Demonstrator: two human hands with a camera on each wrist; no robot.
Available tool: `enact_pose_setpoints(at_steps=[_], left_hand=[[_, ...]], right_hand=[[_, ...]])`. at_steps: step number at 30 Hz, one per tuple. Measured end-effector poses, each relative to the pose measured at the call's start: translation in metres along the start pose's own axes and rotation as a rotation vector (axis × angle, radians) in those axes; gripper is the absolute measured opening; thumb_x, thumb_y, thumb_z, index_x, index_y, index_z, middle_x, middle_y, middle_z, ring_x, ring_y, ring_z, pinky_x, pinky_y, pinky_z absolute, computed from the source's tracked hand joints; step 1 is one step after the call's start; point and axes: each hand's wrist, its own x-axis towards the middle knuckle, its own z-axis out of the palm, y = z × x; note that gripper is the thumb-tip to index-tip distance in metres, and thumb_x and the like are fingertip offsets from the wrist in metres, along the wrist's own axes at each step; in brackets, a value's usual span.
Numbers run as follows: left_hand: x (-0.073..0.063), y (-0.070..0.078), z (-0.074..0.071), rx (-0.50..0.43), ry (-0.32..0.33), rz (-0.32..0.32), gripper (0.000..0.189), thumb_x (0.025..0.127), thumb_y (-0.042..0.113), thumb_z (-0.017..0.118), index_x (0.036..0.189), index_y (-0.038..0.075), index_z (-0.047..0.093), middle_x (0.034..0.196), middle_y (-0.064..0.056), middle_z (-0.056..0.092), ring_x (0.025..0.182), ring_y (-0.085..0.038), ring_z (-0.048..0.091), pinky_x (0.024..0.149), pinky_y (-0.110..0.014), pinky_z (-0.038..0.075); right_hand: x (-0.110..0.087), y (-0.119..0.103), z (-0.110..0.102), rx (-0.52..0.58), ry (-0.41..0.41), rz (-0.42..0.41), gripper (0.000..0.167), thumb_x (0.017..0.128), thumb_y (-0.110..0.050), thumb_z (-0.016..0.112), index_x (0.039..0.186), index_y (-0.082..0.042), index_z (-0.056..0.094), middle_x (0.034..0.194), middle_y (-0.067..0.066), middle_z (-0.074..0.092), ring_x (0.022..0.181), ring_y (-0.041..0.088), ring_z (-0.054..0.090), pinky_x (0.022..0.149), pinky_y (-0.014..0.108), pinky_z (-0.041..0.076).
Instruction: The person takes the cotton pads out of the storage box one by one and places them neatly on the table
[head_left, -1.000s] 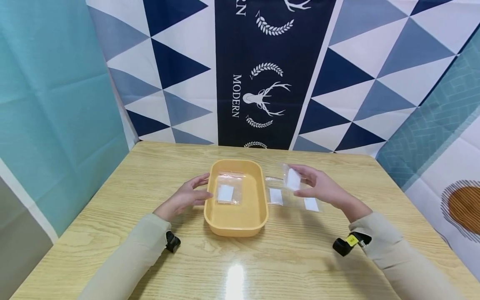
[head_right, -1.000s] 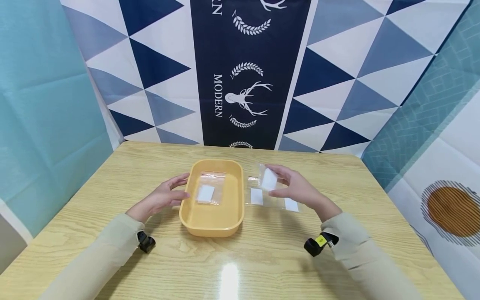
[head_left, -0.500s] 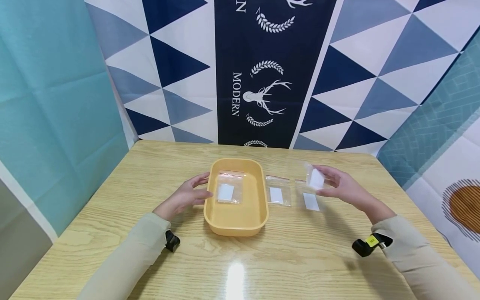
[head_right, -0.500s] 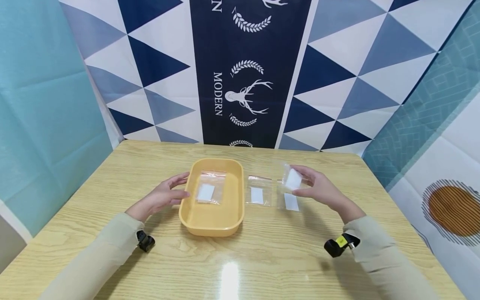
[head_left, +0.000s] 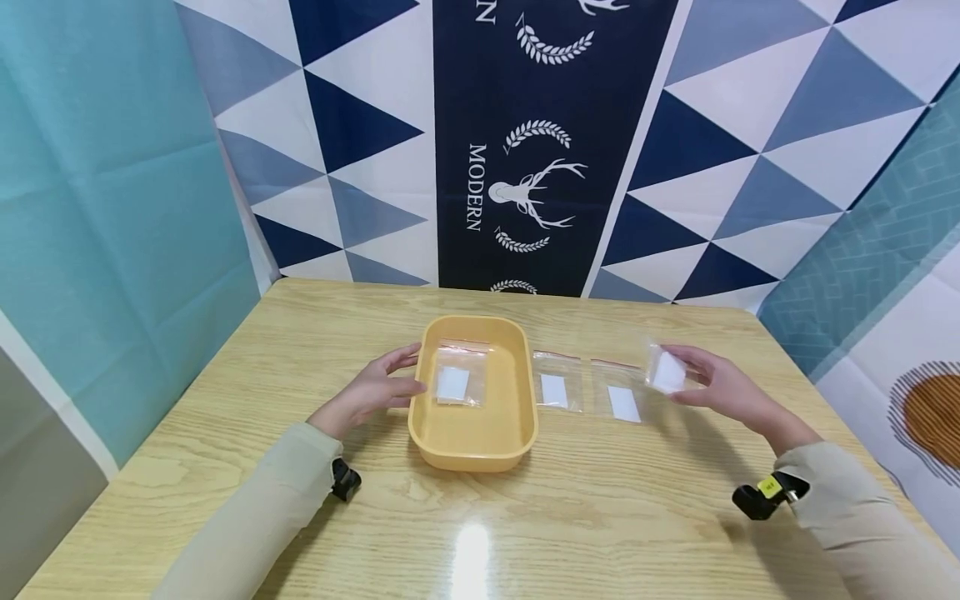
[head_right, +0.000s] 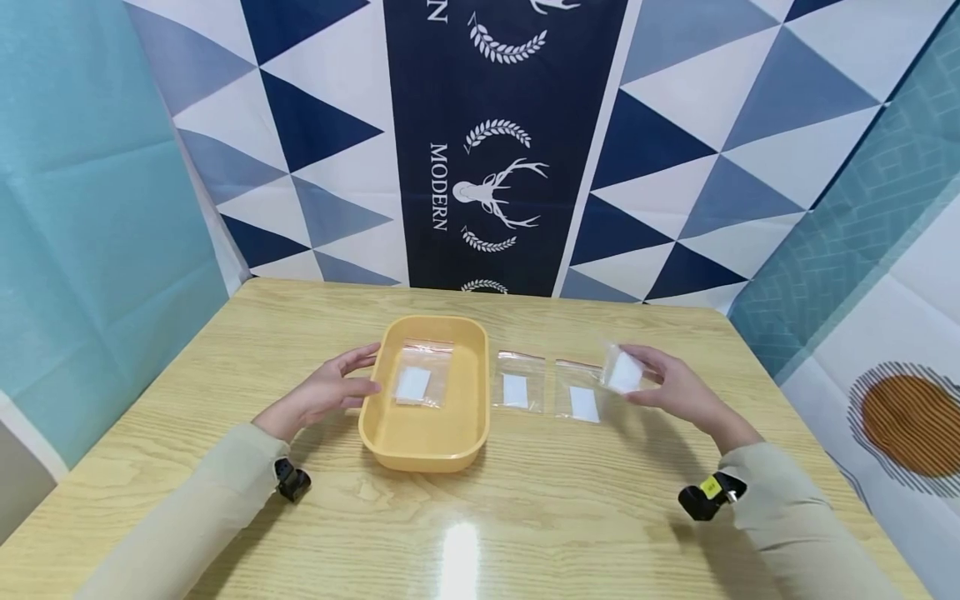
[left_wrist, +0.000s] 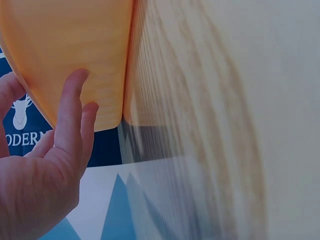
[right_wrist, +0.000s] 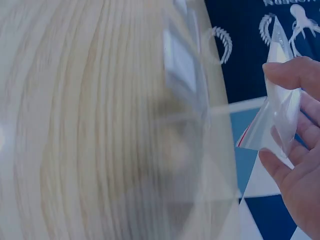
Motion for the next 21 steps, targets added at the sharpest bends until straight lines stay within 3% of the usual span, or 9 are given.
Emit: enact_pose_setpoints(at_steps=[4, 8, 11, 16, 21], left_hand=[[0.000, 0.000, 0.000, -0.005, 0.004, 0.000, 0.076, 0.084, -0.001, 0.065, 0.148, 0.011, 0.025, 0.145, -0.018, 0.028, 0.114, -0.036, 0.051, 0.086, -0.040, 0.052], [-0.001, 0.001, 0.000, -0.003, 0.007, 0.000, 0.076, 0.085, -0.001, 0.064, 0.148, 0.012, 0.025, 0.145, -0.018, 0.028, 0.112, -0.035, 0.053, 0.086, -0.040, 0.052], [-0.001, 0.002, 0.001, -0.005, 0.010, -0.004, 0.076, 0.084, -0.001, 0.065, 0.148, 0.013, 0.025, 0.145, -0.017, 0.028, 0.113, -0.035, 0.053, 0.086, -0.040, 0.052], [-0.001, 0.002, 0.000, -0.016, 0.006, -0.001, 0.077, 0.084, -0.002, 0.064, 0.148, 0.011, 0.024, 0.145, -0.018, 0.027, 0.116, -0.036, 0.050, 0.087, -0.041, 0.052], [0.000, 0.000, 0.000, -0.021, -0.001, 0.006, 0.077, 0.084, -0.003, 0.064, 0.148, 0.010, 0.023, 0.145, -0.019, 0.027, 0.116, -0.036, 0.050, 0.087, -0.041, 0.051]], right_hand=[[-0.003, 0.011, -0.004, -0.059, -0.005, 0.019, 0.073, 0.080, -0.013, 0.074, 0.140, 0.002, 0.036, 0.136, 0.025, 0.040, 0.115, 0.035, 0.042, 0.090, 0.032, 0.045], [-0.003, 0.021, -0.006, -0.065, -0.008, 0.036, 0.074, 0.078, -0.011, 0.075, 0.139, 0.003, 0.037, 0.134, 0.028, 0.040, 0.111, 0.035, 0.042, 0.092, 0.054, 0.040], [-0.003, 0.027, -0.006, -0.082, -0.016, 0.060, 0.075, 0.076, -0.011, 0.076, 0.139, 0.004, 0.038, 0.135, 0.031, 0.037, 0.113, 0.040, 0.039, 0.093, 0.064, 0.035], [-0.003, 0.036, -0.005, -0.158, -0.045, 0.102, 0.075, 0.074, -0.015, 0.077, 0.138, 0.000, 0.041, 0.137, 0.032, 0.034, 0.120, 0.048, 0.034, 0.091, 0.067, 0.033], [-0.003, 0.042, -0.001, -0.145, -0.086, 0.125, 0.073, 0.073, -0.013, 0.076, 0.138, -0.002, 0.042, 0.138, 0.032, 0.033, 0.123, 0.052, 0.028, 0.092, 0.070, 0.027]])
